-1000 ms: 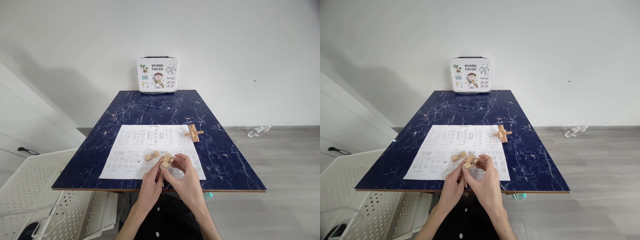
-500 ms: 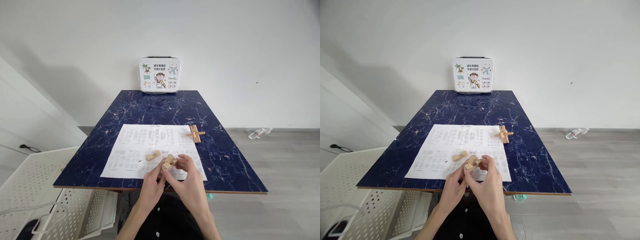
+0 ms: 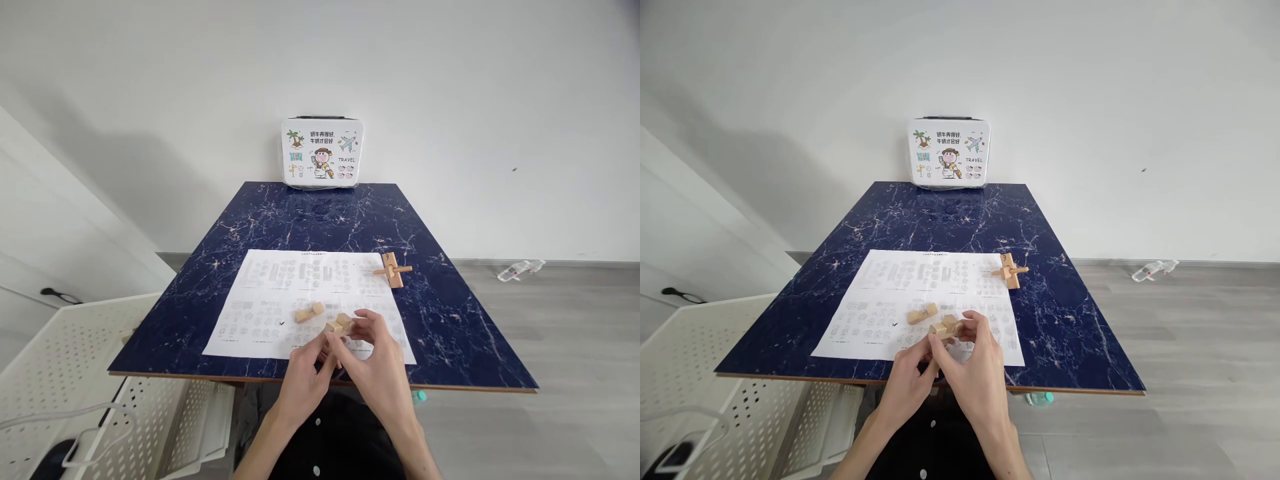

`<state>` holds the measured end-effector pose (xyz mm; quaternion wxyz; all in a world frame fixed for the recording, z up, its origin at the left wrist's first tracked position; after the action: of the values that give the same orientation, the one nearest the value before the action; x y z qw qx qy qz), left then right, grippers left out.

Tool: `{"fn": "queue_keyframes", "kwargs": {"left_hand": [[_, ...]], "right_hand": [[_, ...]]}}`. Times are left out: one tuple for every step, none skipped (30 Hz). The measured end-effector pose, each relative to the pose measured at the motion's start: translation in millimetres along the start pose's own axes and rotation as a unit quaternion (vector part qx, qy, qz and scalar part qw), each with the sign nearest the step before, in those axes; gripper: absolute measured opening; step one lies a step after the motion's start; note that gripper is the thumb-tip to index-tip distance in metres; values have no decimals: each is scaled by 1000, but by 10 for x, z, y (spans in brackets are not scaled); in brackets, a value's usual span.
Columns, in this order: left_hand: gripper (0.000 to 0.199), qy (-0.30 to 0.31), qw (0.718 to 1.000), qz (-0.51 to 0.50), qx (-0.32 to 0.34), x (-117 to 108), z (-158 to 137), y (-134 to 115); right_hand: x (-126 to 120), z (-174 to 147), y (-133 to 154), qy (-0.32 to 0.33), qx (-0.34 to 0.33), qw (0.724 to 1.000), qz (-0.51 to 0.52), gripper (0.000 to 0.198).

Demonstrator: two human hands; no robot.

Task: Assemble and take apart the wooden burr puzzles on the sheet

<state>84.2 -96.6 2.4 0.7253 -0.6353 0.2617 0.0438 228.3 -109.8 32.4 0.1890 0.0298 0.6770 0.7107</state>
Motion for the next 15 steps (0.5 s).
{"fn": "queue_keyframes", "kwargs": {"left_hand": [[29, 10, 1000, -5, -2, 7, -4, -9], [30, 22, 1000, -11, -3, 15, -8, -23], [31, 35, 999, -17, -2, 22, -12, -42], [32, 47, 999, -26, -1, 24, -15, -61], [34, 58, 998, -40, -3, 18, -16, -76], [36, 65, 996, -59, -9, 4, -15, -84], [38, 70, 994, -83, -16, -15, -13, -86], [40, 74, 991, -107, -25, -36, -11, -84], [41, 77, 988, -131, -32, -55, -11, -81], [42, 80, 985, -150, -37, -71, -14, -78], [43, 84, 982, -164, -40, -81, -20, -78], [43, 87, 980, -175, -42, -87, -30, -79], [43, 89, 978, -181, -44, -89, -42, -80], [43, 89, 978, -185, -46, -89, -55, -82], [43, 88, 977, -186, -49, -89, -68, -84]], "right_hand": [[9, 5, -5, 4, -3, 1000, -1, 53], [22, 13, -18, 12, -5, 1000, 1, 51], [41, 25, -37, 24, -4, 1000, 6, 49], [62, 39, -59, 39, -3, 999, 11, 47], [81, 56, -79, 55, -2, 998, 18, 45], [98, 74, -95, 71, -4, 997, 26, 43], [112, 93, -104, 86, -9, 996, 38, 41], [122, 109, -107, 101, -15, 993, 54, 40], [132, 122, -107, 116, -20, 990, 73, 39], [141, 130, -105, 131, -24, 987, 90, 38], [151, 131, -103, 145, -28, 984, 102, 37], [158, 127, -100, 156, -33, 982, 105, 36], [164, 119, -95, 162, -40, 981, 97, 36], [166, 109, -89, 163, -50, 982, 83, 35], [168, 99, -81, 158, -61, 983, 65, 35]]}}
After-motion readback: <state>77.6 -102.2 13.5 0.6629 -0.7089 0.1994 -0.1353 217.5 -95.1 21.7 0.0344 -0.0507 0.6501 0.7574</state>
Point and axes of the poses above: each hand's wrist, its own z-axis towards the middle knuckle, its own x-axis out of the palm, y = z × x, the point moved 8 cm from there along z, towards the middle knuckle, and after that the axes turned 7 degrees about z, right-handed, at the moved point
